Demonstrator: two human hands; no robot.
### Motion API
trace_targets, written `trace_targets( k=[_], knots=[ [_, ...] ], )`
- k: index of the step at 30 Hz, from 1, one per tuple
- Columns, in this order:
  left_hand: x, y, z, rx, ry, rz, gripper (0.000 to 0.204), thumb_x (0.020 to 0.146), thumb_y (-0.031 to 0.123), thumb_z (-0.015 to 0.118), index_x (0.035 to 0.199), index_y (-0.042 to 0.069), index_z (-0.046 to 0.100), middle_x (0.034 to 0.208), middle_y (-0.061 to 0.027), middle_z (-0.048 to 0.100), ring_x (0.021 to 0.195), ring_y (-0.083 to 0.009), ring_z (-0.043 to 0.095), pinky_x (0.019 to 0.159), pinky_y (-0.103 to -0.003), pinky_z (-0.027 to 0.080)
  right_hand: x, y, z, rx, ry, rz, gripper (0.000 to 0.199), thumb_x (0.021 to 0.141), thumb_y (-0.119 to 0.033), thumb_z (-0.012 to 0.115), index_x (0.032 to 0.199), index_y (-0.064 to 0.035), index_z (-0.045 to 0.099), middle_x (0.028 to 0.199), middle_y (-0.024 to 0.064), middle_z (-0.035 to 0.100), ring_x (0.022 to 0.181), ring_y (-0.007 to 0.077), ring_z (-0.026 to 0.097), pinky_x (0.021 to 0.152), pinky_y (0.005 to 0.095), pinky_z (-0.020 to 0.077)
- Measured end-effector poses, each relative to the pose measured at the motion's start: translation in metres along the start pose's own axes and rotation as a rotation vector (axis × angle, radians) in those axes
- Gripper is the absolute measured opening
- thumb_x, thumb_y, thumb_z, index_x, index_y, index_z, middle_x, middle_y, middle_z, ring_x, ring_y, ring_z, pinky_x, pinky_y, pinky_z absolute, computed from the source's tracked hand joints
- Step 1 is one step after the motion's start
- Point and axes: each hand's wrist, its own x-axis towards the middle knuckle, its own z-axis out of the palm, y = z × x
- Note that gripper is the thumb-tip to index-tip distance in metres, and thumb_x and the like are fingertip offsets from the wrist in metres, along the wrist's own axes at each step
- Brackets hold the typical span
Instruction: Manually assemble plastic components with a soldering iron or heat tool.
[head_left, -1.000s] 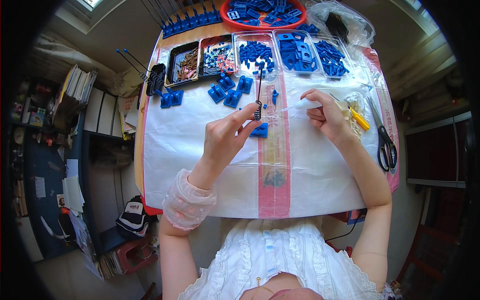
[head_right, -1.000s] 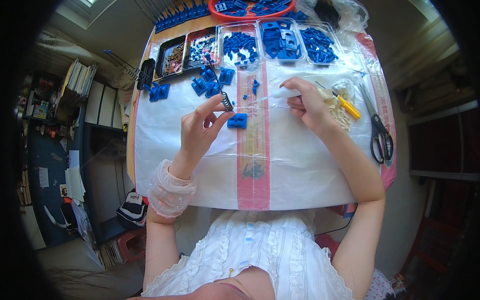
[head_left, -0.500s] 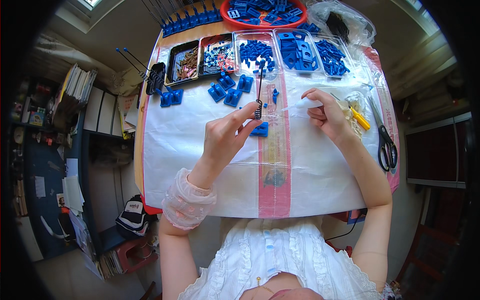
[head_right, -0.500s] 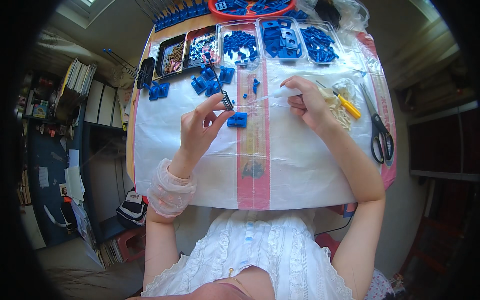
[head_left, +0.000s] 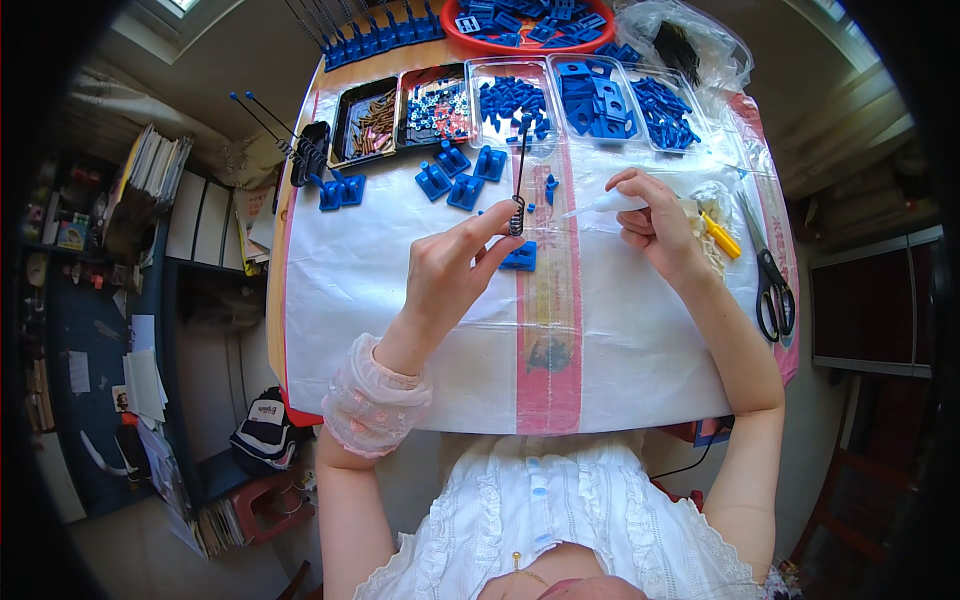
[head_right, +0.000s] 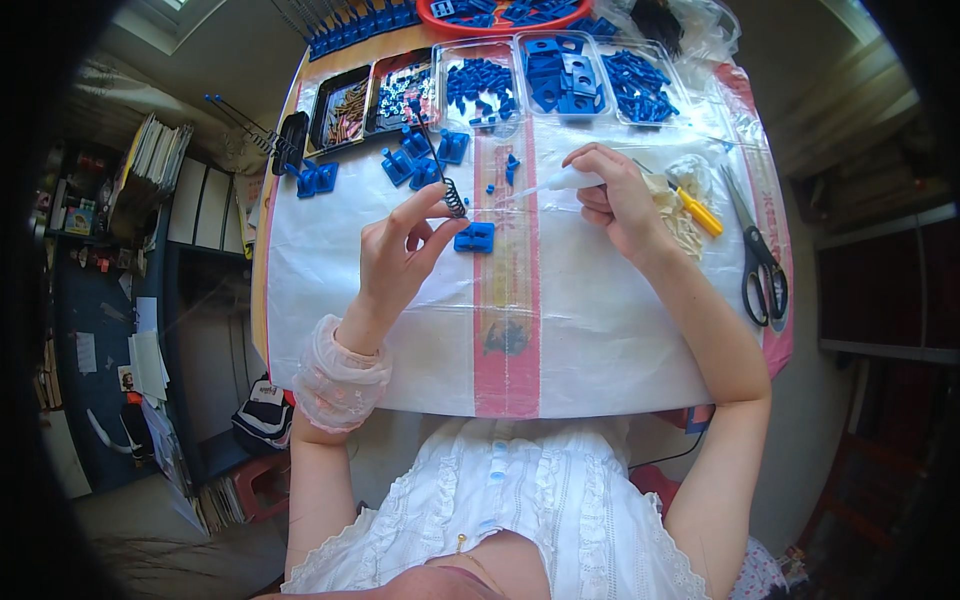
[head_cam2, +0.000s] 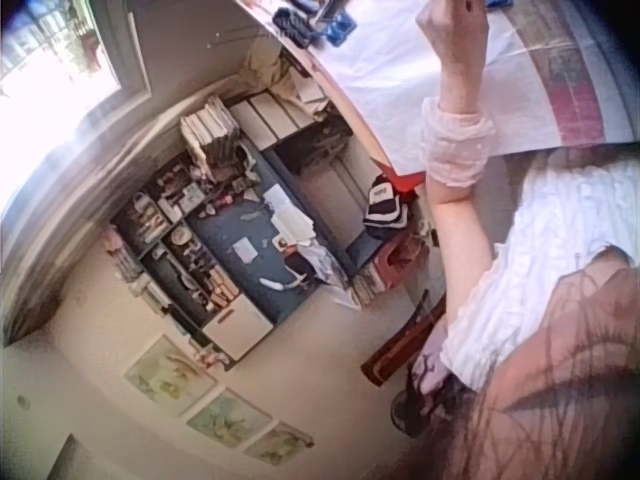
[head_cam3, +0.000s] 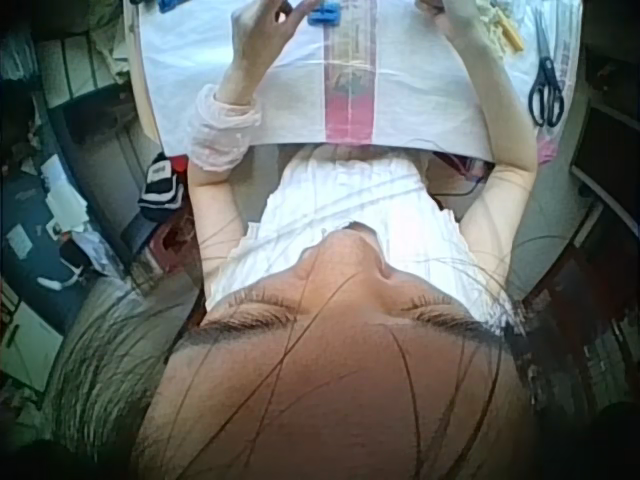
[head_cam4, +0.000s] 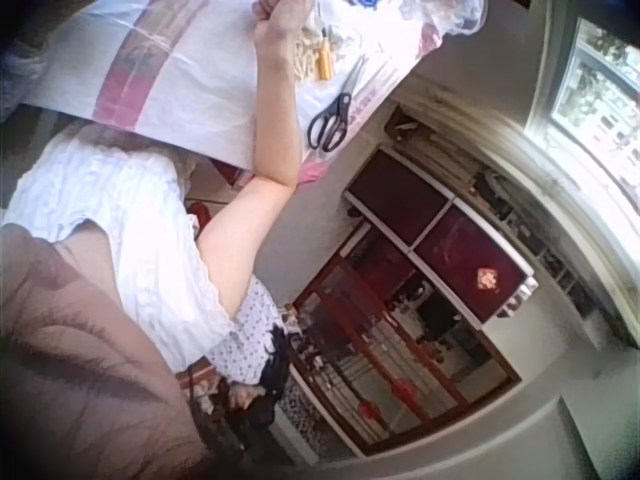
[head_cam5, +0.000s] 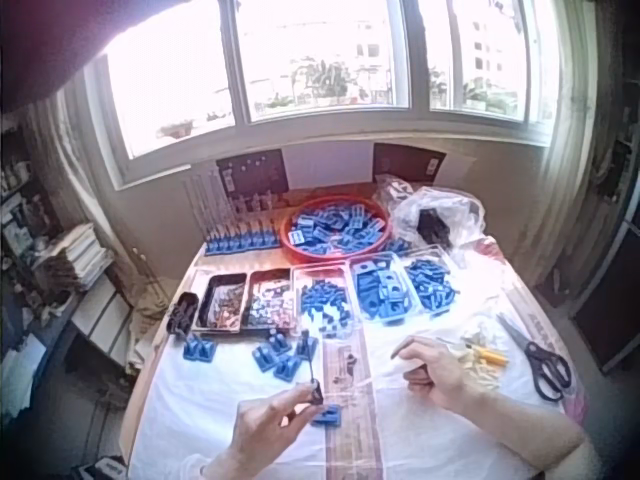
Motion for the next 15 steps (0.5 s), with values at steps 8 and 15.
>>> trace_targets(
  k=[8, 15],
  knots=[
    [0.0005, 0.0022, -0.0006, -0.006, 0.007, -0.026, 0.046, 0.078, 0.014, 0.084, 0.119, 0.012, 0.063, 0.088, -0.0054, 0.074, 0.052, -0.0136, 0.063, 0.048, -0.025, 0.049, -0.0009, -0.0025, 0.0014, -0.014, -0.004, 0.002, 0.013, 0.091, -0.021, 0.058, 0.096, -0.0091, 0.06, 0.058, -0.009, 0.028, 0.05, 0.0023, 0.025, 0.046, 0.0223, 0.0177],
    [0.0001, 0.0019, -0.0002, -0.006, 0.002, -0.035, 0.046, 0.078, 0.014, 0.084, 0.119, 0.012, 0.064, 0.088, -0.0057, 0.074, 0.052, -0.0136, 0.063, 0.048, -0.026, 0.049, -0.0018, -0.0028, 0.0012, -0.024, 0.006, -0.039, 0.013, 0.091, -0.02, 0.058, 0.096, -0.0081, 0.06, 0.057, -0.0091, 0.03, 0.048, 0.0017, 0.024, 0.044, 0.0218, 0.0178]
  ],
)
